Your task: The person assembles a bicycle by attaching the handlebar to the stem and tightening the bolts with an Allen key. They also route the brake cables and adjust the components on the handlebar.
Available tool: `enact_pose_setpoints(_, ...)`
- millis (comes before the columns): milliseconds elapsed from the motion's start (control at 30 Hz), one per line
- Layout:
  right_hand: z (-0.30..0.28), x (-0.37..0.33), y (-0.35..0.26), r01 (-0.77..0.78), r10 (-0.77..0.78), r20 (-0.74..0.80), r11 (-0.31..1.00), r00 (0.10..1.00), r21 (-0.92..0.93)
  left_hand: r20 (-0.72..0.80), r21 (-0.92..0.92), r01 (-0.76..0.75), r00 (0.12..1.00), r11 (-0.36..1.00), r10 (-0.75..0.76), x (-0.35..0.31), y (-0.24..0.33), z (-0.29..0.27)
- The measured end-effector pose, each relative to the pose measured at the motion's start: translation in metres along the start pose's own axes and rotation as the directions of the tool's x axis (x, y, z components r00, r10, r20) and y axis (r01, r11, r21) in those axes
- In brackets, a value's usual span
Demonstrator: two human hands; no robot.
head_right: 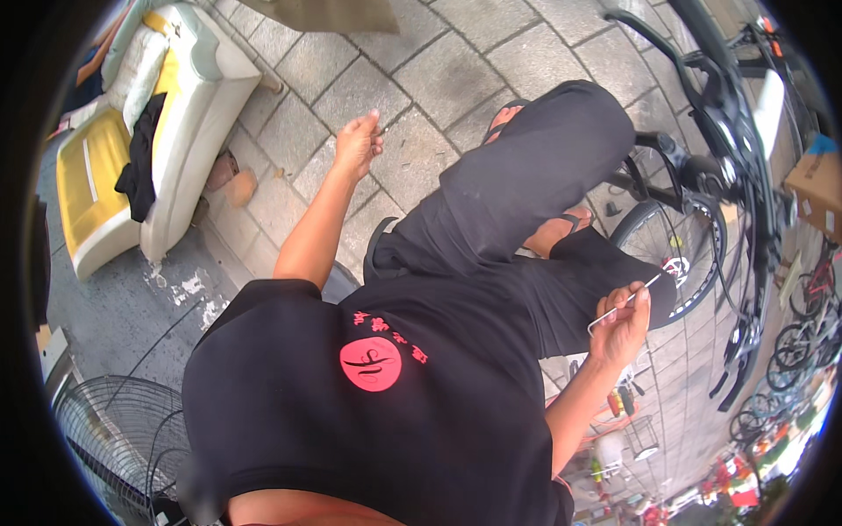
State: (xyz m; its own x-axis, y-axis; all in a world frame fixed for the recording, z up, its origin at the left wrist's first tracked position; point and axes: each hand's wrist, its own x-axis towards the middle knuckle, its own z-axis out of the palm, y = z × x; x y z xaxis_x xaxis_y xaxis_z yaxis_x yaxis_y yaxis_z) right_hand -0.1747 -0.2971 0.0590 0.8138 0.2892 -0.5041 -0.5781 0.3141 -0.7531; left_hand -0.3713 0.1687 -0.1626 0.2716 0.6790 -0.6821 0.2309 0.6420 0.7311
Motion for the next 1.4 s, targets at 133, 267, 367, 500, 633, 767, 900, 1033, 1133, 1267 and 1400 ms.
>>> enact_pose_setpoints(133, 0.01, 0.006, 0.001, -0.069, 0.056, -0.14, 0.994, 0.989, -0.09, -0.185, 0.109, 0.322, 0.936, 0.94, -0.3, 0.056, -0.109, -0.046)
enact_pose_setpoints(267, 0.016, 0.009, -0.008, -0.08, 0.05, -0.204, 0.987, 0.978, -0.14, -0.239, 0.019, 0.571, 0.8, 0.821, -0.55, 0.081, -0.174, -0.036)
enact_pose_setpoints(367, 0.02, 0.006, -0.007, -0.082, 0.034, -0.267, 0.982, 0.963, -0.171, -0.268, -0.123, 0.601, 0.746, 0.79, -0.609, 0.086, -0.197, -0.024)
enact_pose_setpoints(500, 0.019, 0.001, -0.005, -0.114, 0.035, -0.343, 0.97, 0.939, -0.213, -0.287, -0.265, 0.576, 0.719, 0.774, -0.633, 0.084, -0.201, -0.008)
enact_pose_setpoints(633, 0.027, -0.002, -0.006, -0.131, 0.02, -0.395, 0.958, 0.919, -0.256, -0.365, -0.45, 0.512, 0.642, 0.732, -0.674, 0.099, -0.219, -0.006)
enact_pose_setpoints(767, 0.024, -0.003, -0.008, -0.125, 0.003, -0.41, 0.955, 0.912, -0.271, -0.403, -0.451, 0.479, 0.644, 0.753, -0.651, 0.098, -0.218, -0.001)
enact_pose_setpoints(900, 0.024, 0.0, -0.008, -0.117, -0.003, -0.417, 0.958, 0.909, -0.263, -0.354, -0.093, 0.538, 0.769, 0.838, -0.533, 0.094, -0.208, -0.004)
enact_pose_setpoints(1033, 0.027, 0.002, -0.007, -0.121, 0.004, -0.408, 0.958, 0.913, -0.26, -0.37, 0.016, 0.472, 0.822, 0.882, -0.433, 0.097, -0.224, -0.008)
enact_pose_setpoints(1133, 0.029, 0.004, -0.008, -0.117, -0.003, -0.412, 0.957, 0.911, -0.266, -0.406, 0.141, 0.429, 0.847, 0.892, -0.343, 0.099, -0.237, -0.01)
enact_pose_setpoints(1267, 0.02, 0.005, -0.012, -0.103, -0.026, -0.424, 0.955, 0.905, -0.279, -0.411, 0.214, 0.425, 0.856, 0.88, -0.313, 0.098, -0.249, -0.02)
enact_pose_setpoints(1400, 0.01, -0.001, -0.01, -0.108, -0.033, -0.455, 0.954, 0.89, -0.281, -0.352, 0.163, 0.411, 0.874, 0.897, -0.336, 0.089, -0.229, -0.014)
